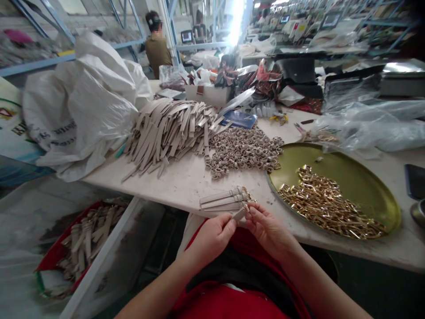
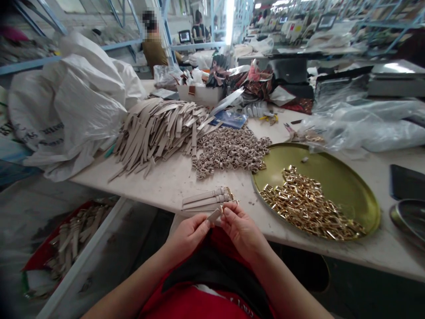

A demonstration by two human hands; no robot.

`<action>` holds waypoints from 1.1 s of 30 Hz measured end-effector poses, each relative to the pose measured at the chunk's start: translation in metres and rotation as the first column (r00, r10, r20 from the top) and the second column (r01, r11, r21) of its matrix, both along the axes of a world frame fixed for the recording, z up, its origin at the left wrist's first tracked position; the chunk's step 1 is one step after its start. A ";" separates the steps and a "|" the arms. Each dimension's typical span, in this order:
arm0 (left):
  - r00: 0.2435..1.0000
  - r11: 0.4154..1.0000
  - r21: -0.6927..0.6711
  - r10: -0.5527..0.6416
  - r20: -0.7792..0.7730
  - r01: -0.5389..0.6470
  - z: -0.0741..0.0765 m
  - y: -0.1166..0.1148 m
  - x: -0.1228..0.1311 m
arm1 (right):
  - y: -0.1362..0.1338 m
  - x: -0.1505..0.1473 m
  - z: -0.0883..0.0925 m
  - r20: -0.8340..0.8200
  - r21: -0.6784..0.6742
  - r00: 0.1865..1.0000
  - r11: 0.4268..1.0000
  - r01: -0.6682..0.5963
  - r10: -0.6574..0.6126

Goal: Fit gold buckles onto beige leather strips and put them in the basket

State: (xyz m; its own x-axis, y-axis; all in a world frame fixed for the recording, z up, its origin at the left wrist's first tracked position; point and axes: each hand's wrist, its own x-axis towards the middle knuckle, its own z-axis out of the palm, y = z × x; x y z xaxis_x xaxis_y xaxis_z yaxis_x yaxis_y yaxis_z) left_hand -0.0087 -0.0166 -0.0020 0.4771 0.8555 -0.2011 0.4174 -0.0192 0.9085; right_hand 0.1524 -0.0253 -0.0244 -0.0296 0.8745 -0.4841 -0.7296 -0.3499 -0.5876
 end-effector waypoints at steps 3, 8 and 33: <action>0.996 0.997 0.038 -0.068 -0.055 0.070 0.004 0.007 0.003 | -0.002 -0.005 -0.005 0.007 -0.015 0.998 0.998 -0.069 0.069; 0.999 0.998 -0.054 -0.044 -0.001 0.044 0.000 0.016 0.010 | -0.009 -0.013 -0.012 0.299 0.124 0.951 0.985 -0.123 0.081; 0.957 0.945 -0.324 0.132 0.260 -0.042 -0.009 0.002 0.019 | -0.008 0.002 0.001 0.707 0.206 0.707 0.955 -0.215 0.007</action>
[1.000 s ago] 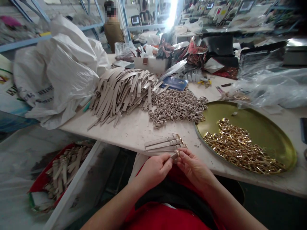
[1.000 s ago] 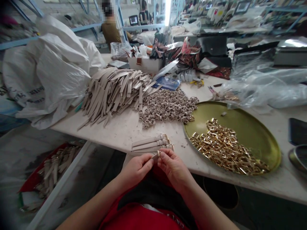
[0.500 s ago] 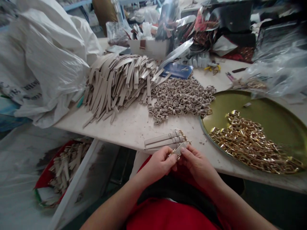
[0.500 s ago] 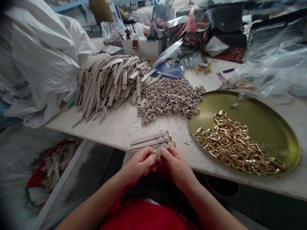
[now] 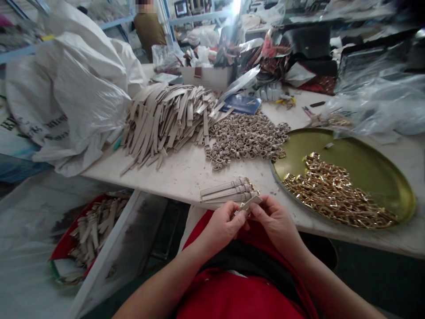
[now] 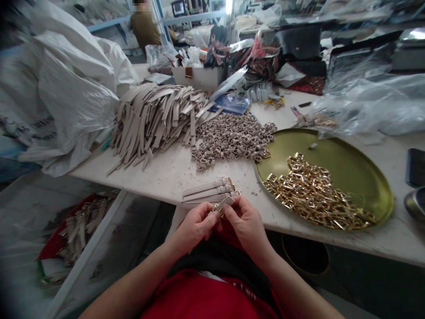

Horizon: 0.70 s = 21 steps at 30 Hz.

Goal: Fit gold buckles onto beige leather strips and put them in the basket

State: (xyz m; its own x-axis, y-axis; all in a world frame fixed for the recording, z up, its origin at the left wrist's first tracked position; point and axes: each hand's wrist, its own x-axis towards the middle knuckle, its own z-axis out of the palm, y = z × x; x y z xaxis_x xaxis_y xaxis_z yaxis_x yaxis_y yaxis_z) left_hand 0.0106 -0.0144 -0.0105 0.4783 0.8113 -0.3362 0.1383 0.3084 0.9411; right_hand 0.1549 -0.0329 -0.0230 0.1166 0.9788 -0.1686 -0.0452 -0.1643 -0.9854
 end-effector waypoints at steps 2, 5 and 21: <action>1.000 1.000 0.008 0.003 0.010 -0.003 0.004 -0.005 0.001 | -0.004 0.000 0.005 0.033 0.040 0.999 0.999 0.008 -0.009; 1.000 1.000 -0.003 0.018 0.010 -0.018 0.011 -0.011 0.001 | -0.011 -0.002 0.010 0.077 0.075 0.997 0.997 0.021 -0.027; 0.999 0.997 0.070 -0.032 -0.040 0.035 0.032 -0.021 -0.011 | -0.036 0.001 0.017 0.249 0.234 0.968 0.969 -0.078 0.018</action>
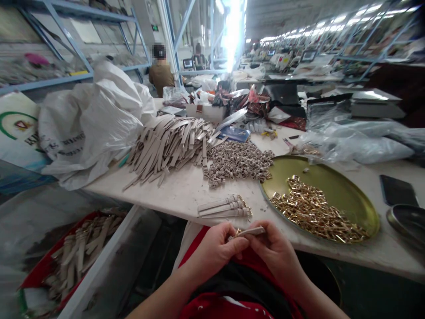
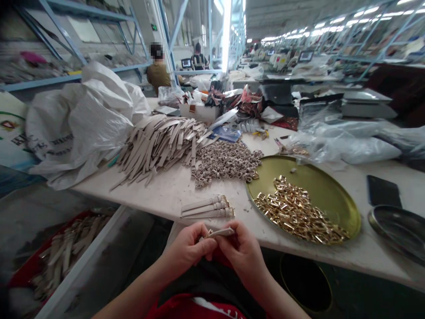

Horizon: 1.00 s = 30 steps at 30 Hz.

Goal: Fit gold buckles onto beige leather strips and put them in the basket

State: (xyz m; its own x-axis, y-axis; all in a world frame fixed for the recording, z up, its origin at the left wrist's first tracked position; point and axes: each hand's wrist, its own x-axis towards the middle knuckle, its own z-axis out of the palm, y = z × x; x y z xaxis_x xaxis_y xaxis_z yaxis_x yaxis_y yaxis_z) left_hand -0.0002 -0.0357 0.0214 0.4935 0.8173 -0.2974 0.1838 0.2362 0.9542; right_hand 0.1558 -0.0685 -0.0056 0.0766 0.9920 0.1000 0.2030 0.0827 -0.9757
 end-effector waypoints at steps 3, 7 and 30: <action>0.998 0.999 -0.003 0.051 -0.033 -0.051 -0.003 0.015 0.000 | 0.013 0.000 0.005 -0.071 -0.049 0.995 0.996 -0.073 0.069; 0.997 0.997 -0.033 0.071 -0.039 -0.072 -0.016 0.039 0.007 | 0.039 0.006 0.004 0.022 -0.033 0.988 0.988 -0.153 0.153; 0.999 0.998 0.055 0.042 0.003 -0.042 -0.027 0.079 0.010 | 0.088 0.024 -0.013 0.055 -0.124 0.930 0.927 -0.354 0.363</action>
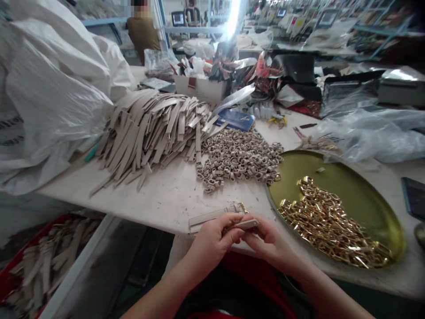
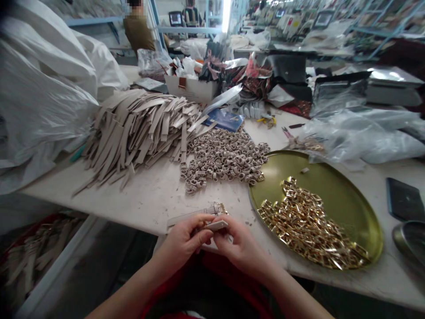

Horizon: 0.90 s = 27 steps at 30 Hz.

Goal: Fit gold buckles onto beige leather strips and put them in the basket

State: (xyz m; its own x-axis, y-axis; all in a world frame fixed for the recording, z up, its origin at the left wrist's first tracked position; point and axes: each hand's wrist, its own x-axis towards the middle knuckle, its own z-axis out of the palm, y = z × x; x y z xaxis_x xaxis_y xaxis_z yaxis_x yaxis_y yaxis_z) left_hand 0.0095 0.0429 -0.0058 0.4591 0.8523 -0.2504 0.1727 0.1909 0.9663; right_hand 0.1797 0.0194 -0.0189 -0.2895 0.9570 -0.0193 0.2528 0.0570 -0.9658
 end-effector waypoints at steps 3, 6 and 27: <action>0.995 0.999 0.019 0.037 -0.089 -0.035 0.001 0.005 -0.001 | 0.035 0.032 0.002 0.278 0.178 0.936 0.969 0.170 -0.215; 0.989 0.997 0.015 0.081 -0.120 -0.080 0.000 0.007 0.001 | 0.081 0.061 -0.003 0.629 0.487 0.573 0.840 0.237 -0.526; 0.976 0.971 0.105 0.217 -0.024 -0.213 0.005 -0.027 0.002 | 0.072 0.051 -0.027 0.800 0.466 0.381 0.880 0.092 -0.464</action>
